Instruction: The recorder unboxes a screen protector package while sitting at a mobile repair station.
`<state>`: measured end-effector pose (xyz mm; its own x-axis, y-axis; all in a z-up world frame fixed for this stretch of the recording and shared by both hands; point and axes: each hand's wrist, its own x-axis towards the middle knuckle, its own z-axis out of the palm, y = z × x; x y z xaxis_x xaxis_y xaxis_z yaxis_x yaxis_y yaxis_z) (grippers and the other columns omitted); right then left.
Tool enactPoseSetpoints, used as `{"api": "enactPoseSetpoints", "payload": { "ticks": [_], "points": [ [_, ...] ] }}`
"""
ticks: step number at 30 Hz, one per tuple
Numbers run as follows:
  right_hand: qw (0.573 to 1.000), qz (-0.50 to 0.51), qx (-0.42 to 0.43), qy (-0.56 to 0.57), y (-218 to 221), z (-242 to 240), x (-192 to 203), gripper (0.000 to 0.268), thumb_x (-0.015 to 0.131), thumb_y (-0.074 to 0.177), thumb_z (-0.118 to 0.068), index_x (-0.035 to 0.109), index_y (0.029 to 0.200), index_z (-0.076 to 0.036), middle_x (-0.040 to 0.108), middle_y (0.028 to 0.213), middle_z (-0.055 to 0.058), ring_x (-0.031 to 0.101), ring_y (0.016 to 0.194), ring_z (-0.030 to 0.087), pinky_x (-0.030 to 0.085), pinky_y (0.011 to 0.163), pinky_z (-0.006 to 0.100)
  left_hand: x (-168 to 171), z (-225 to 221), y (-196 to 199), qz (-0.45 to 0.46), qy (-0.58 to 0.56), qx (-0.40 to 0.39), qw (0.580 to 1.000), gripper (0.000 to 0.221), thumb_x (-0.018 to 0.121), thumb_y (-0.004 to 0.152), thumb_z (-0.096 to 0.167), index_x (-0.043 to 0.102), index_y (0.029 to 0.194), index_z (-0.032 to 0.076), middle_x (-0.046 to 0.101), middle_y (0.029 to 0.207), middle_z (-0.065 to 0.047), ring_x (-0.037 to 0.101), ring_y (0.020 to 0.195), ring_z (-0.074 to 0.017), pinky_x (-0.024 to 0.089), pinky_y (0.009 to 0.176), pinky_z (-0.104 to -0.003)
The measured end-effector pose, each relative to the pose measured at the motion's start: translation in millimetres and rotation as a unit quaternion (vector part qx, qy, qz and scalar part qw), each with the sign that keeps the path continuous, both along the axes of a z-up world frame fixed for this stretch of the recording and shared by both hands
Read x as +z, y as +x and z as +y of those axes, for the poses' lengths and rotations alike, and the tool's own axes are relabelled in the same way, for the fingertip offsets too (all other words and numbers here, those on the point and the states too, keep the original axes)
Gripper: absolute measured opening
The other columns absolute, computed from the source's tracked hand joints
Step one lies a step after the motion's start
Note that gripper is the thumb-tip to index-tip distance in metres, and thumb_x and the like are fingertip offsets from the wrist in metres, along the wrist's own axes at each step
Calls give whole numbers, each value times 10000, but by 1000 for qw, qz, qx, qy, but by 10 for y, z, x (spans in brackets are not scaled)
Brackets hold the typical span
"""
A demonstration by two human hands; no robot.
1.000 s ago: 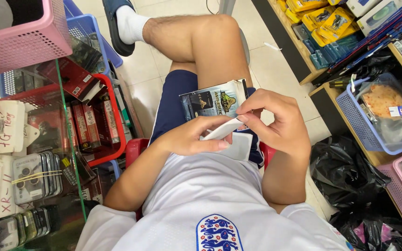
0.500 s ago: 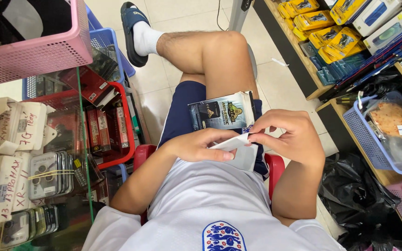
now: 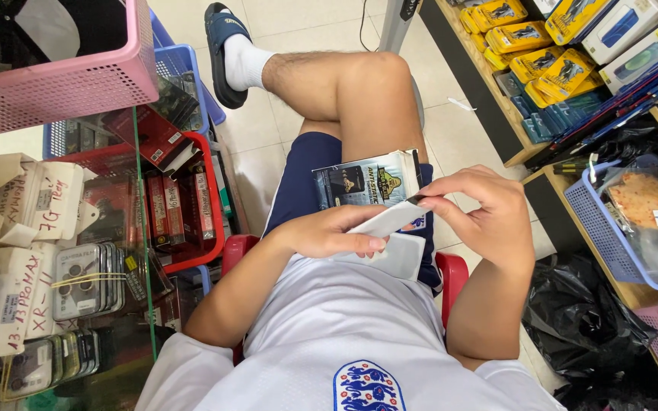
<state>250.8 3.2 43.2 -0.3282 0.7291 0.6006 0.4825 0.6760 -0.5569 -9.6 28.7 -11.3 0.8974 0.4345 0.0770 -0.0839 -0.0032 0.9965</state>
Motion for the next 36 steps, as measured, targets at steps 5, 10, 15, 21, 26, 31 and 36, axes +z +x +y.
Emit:
{"api": "enactPoseSetpoints", "payload": {
  "ticks": [5,10,15,21,26,31,36],
  "points": [
    [978,185,-75,68,353,112,-399,147,809,1040,-48,673,1070,-1,729,1002,91,699,892,138,550,822,246,-198,214,-146,43,20,-4,999,561,598,1017,377,548,1474,54,656,1049,-18,614,931,-95,557,818,-287],
    [894,392,-79,201,481,205,-417,243,787,1116,-156,603,1201,-23,682,1055,82,632,825,143,539,790,245,-556,378,-144,-66,-37,37,996,530,640,1087,358,612,1429,-44,597,958,-79,602,875,-169,523,815,-322],
    [946,323,-5,-9,364,58,-509,145,759,1063,-59,661,1114,35,703,984,77,651,831,87,510,761,192,-429,90,165,-139,-99,63,983,693,527,1067,552,557,1433,-36,685,1155,-128,682,1039,-209,562,927,-348],
    [973,223,17,-63,-66,49,-289,139,731,953,84,710,1083,38,735,999,90,688,925,117,533,863,230,-468,-62,278,-204,-112,-6,973,887,570,1026,642,356,1574,-22,631,1385,-209,661,1246,-278,536,1098,-415],
    [967,249,21,-56,-134,141,-396,155,752,975,26,708,1124,31,726,1066,108,680,949,140,529,891,252,-385,-31,159,-215,-99,-18,972,908,652,972,583,308,1570,-6,612,1369,-243,677,1179,-295,551,1050,-434],
    [965,256,18,54,-508,162,-268,402,696,1021,-349,628,1238,-17,592,1330,150,575,1236,241,445,1112,379,-421,39,103,-214,-187,8,959,886,626,949,551,358,1561,-31,600,1416,-266,670,1205,-307,537,1063,-409],
    [980,-48,19,190,-623,149,-575,554,511,1001,-674,738,1311,-274,354,1623,206,265,1512,409,175,1257,545,-580,156,81,-393,-301,127,860,828,443,1012,611,460,1540,-27,647,1364,-218,684,1152,-271,551,945,-364]
  ]
}}
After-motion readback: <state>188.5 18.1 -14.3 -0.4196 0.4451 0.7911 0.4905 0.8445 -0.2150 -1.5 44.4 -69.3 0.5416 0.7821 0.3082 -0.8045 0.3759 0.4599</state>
